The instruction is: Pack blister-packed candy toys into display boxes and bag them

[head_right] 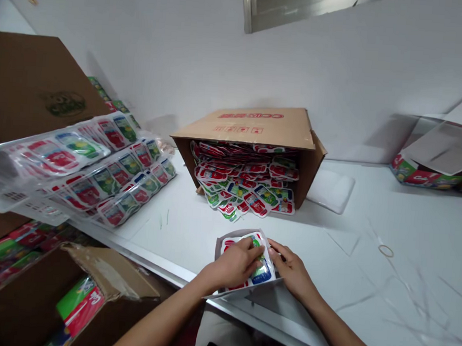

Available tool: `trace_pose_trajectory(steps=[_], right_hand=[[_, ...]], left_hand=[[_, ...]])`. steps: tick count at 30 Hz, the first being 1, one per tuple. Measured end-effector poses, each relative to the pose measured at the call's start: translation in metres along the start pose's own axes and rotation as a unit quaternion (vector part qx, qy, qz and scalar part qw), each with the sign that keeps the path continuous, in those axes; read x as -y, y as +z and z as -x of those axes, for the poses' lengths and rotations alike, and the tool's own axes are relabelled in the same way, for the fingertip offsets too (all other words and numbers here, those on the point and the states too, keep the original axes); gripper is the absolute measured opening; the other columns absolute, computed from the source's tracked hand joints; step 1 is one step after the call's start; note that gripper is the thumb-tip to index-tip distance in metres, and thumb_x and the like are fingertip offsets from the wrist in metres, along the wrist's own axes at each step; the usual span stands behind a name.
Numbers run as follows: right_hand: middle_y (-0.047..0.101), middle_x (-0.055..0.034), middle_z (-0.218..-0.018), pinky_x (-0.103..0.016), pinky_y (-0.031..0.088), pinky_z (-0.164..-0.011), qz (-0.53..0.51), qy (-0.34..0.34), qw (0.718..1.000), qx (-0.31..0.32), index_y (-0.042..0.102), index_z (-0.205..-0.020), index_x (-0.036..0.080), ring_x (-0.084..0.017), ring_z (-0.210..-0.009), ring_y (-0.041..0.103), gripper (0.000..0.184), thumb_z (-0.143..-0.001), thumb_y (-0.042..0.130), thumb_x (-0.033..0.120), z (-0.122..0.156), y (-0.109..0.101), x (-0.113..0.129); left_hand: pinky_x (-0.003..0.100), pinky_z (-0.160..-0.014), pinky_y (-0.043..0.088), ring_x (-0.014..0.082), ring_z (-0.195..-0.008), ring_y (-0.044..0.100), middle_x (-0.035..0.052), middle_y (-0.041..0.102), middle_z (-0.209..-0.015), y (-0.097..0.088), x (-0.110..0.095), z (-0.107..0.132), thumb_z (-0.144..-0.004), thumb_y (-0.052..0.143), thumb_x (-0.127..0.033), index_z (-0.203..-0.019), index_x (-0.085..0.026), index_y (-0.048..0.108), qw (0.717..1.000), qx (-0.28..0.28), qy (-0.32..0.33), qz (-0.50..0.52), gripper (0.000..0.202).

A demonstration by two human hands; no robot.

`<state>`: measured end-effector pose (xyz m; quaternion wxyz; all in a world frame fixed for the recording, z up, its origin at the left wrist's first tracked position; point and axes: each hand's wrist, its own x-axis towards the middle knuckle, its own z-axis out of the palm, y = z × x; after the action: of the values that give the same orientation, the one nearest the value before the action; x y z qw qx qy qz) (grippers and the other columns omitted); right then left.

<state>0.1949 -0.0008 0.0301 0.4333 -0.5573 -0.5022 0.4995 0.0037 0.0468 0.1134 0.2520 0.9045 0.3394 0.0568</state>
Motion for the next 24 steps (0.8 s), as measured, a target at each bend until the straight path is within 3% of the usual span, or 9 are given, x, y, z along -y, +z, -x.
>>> trace_pose_trajectory(steps=[2,5,8,10,13,15,19,21,24], right_hand=[[0.065,-0.0111,-0.121,-0.039,0.050,-0.092,0.007,-0.005,1.000,-0.011,0.060,-0.129,0.021,-0.027,-0.109,0.061,0.058,-0.086,0.051,0.059,0.000,0.002,0.000],[0.067,-0.0107,-0.116,-0.038,0.049,-0.094,0.026,-0.016,0.999,-0.030,0.064,-0.124,0.021,-0.027,-0.110,0.060,0.055,-0.085,0.053,0.059,0.000,0.004,0.003],[0.067,-0.0113,-0.114,-0.038,0.049,-0.094,0.033,-0.014,0.999,-0.036,0.066,-0.121,0.021,-0.027,-0.109,0.060,0.055,-0.083,0.054,0.059,0.000,0.003,0.008],[0.067,-0.0118,-0.113,-0.039,0.048,-0.094,0.035,-0.014,0.998,-0.044,0.066,-0.119,0.020,-0.027,-0.107,0.061,0.055,-0.082,0.056,0.059,-0.001,0.002,0.010],[0.067,-0.0112,-0.111,-0.039,0.049,-0.092,0.033,-0.015,0.998,-0.051,0.067,-0.116,0.020,-0.027,-0.104,0.062,0.052,-0.081,0.057,0.058,-0.001,0.002,0.011],[0.067,-0.0104,-0.110,-0.038,0.053,-0.083,0.019,-0.003,0.999,-0.044,0.066,-0.117,0.020,-0.024,-0.093,0.065,0.052,-0.081,0.058,0.057,0.000,0.005,0.009],[0.064,-0.0086,-0.109,-0.031,0.051,-0.059,0.017,0.023,0.999,-0.025,0.058,-0.121,0.019,-0.014,-0.061,0.059,0.054,-0.079,0.062,0.052,0.001,0.012,-0.001],[0.061,-0.0089,-0.111,-0.029,0.049,-0.055,0.035,0.022,0.999,-0.014,0.054,-0.124,0.018,-0.011,-0.056,0.054,0.055,-0.079,0.062,0.048,0.001,0.014,-0.005],[0.057,-0.0087,-0.111,-0.029,0.048,-0.056,0.085,0.008,0.996,-0.003,0.049,-0.129,0.018,-0.011,-0.056,0.052,0.057,-0.079,0.062,0.042,0.001,0.011,-0.006]], left_hand=[[0.032,-0.080,0.047,0.0200,-0.082,0.058,0.0048,0.062,-0.092,-0.001,0.005,-0.003,-0.079,0.064,-0.027,-0.108,-0.021,0.066,0.988,-0.017,-0.057,0.143,0.030],[0.025,-0.063,0.047,0.0136,-0.062,0.057,0.0006,0.063,-0.074,-0.003,0.013,-0.016,-0.081,0.061,-0.031,-0.093,-0.018,0.069,0.941,-0.063,-0.161,0.291,0.019],[0.023,-0.050,0.044,0.0116,-0.047,0.055,0.0007,0.062,-0.062,-0.003,0.014,-0.039,-0.089,0.049,-0.044,-0.081,-0.016,0.064,0.911,-0.102,-0.229,0.327,0.033],[0.025,-0.046,0.045,0.0134,-0.043,0.057,0.0015,0.062,-0.057,0.000,0.011,-0.054,-0.085,0.054,-0.051,-0.072,-0.017,0.060,0.891,-0.110,-0.268,0.350,0.037],[0.030,-0.048,0.051,0.0174,-0.044,0.061,0.0031,0.062,-0.050,0.006,0.007,-0.069,-0.076,0.069,-0.043,-0.059,-0.017,0.054,0.867,-0.095,-0.305,0.382,0.034],[0.032,-0.052,0.054,0.0185,-0.046,0.063,0.0025,0.061,-0.047,0.009,0.006,-0.073,-0.076,0.070,-0.034,-0.060,-0.018,0.053,0.856,-0.090,-0.320,0.397,0.028],[0.033,-0.055,0.056,0.0177,-0.047,0.063,-0.0024,0.057,-0.046,0.015,0.010,-0.069,-0.080,0.065,-0.021,-0.075,-0.017,0.055,0.853,-0.112,-0.335,0.384,0.011],[0.033,-0.057,0.056,0.0174,-0.050,0.064,-0.0029,0.057,-0.051,0.017,0.010,-0.065,-0.080,0.061,-0.015,-0.081,-0.017,0.057,0.866,-0.135,-0.328,0.352,0.005],[0.036,-0.071,0.054,0.0199,-0.067,0.066,0.0007,0.062,-0.068,0.017,0.004,-0.060,-0.075,0.062,-0.008,-0.087,-0.018,0.060,0.896,-0.176,-0.293,0.282,0.016]])
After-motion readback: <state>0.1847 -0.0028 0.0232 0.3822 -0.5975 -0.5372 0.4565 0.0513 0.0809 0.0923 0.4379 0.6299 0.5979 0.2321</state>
